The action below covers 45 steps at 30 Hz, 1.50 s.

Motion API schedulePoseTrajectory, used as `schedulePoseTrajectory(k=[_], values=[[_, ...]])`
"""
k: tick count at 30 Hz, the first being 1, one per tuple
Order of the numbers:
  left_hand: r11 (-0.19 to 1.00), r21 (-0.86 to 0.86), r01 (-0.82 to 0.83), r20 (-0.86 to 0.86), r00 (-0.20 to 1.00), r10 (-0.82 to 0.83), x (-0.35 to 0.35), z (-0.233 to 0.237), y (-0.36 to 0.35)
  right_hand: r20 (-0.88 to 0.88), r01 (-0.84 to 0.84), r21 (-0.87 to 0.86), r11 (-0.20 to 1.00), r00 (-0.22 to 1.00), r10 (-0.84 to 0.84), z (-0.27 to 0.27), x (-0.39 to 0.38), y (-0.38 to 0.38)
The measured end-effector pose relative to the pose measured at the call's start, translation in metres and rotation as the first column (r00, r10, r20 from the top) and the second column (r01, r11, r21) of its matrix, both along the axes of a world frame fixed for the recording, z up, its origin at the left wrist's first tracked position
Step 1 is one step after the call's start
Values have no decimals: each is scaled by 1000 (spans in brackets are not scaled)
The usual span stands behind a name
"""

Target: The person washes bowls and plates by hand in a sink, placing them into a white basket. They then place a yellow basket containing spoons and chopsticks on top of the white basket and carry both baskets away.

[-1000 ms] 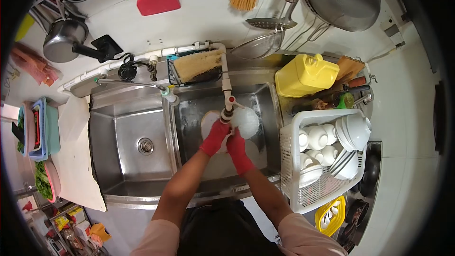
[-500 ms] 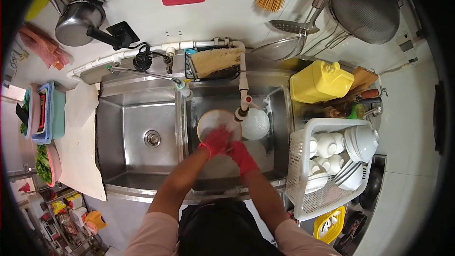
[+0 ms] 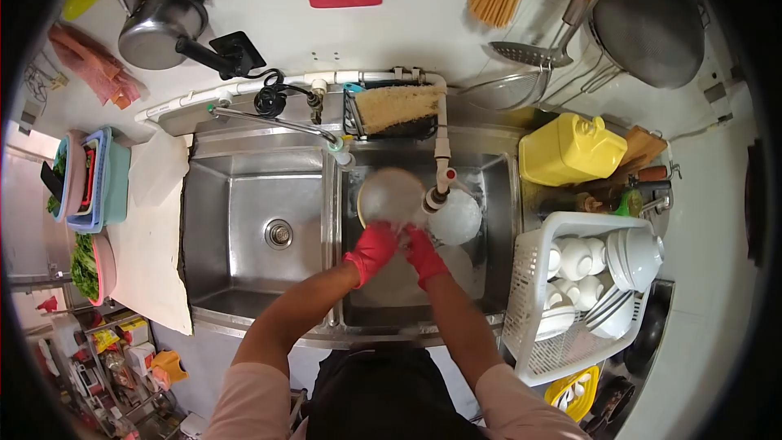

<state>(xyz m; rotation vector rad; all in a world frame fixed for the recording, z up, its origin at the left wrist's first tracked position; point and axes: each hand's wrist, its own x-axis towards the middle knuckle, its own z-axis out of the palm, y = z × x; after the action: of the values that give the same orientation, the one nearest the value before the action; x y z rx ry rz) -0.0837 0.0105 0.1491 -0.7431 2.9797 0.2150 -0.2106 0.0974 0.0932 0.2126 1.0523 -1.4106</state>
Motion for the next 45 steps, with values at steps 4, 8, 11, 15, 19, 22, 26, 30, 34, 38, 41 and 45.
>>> schedulePoseTrajectory(k=[4, 8, 11, 15, 19, 22, 26, 30, 34, 38, 41, 45], values=[[986, 17, 163, -424, 895, -141, -5, 13, -27, -449, 2, 45, 999, 893, 18, 30, -21, -9], [957, 192, 217, -300, 942, -153, -13, 42, -21, -944, 196, 315, 929, 162, 286, 17, -43, 12], [818, 500, 286, -336, 934, -121, -17, 40, -22, -775, 123, 263, 957, -564, 285, 110, -42, 25], [450, 827, 336, -377, 926, 0, -12, 34, -28, -897, -433, 443, 785, -198, 396, 149, -53, 58], [-7, 993, 115, -87, 786, 612, -5, 71, -3, -829, -86, 316, 945, 460, 319, 188, -12, 86], [21, 999, -49, 9, 542, 841, 4, 18, 26, -810, 240, 98, 966, 584, -63, 234, -6, 111], [572, 631, -525, 218, 827, 518, 51, -123, 51, -799, 436, 99, 895, 571, -190, 307, -21, 164], [752, 420, -508, 398, 848, 350, 59, -166, 57, -989, 504, 112, 856, -28, 146, 377, -104, 214], [831, 345, -435, 374, 876, 304, 61, -182, 49, -722, 623, -501, 601, 83, -687, 412, -220, 259], [939, 206, -274, 371, 910, 184, 69, -189, 45, -630, 678, -512, 528, 121, -767, 331, -416, 400], [991, 65, -120, 386, 918, 86, 68, -174, 45, -601, 741, -450, 499, 161, -782, 280, -484, 461], [1000, -7, -2, 357, 934, 4, 73, -152, 46, -750, 798, -258, 545, 190, -634, 264, -448, 442]])
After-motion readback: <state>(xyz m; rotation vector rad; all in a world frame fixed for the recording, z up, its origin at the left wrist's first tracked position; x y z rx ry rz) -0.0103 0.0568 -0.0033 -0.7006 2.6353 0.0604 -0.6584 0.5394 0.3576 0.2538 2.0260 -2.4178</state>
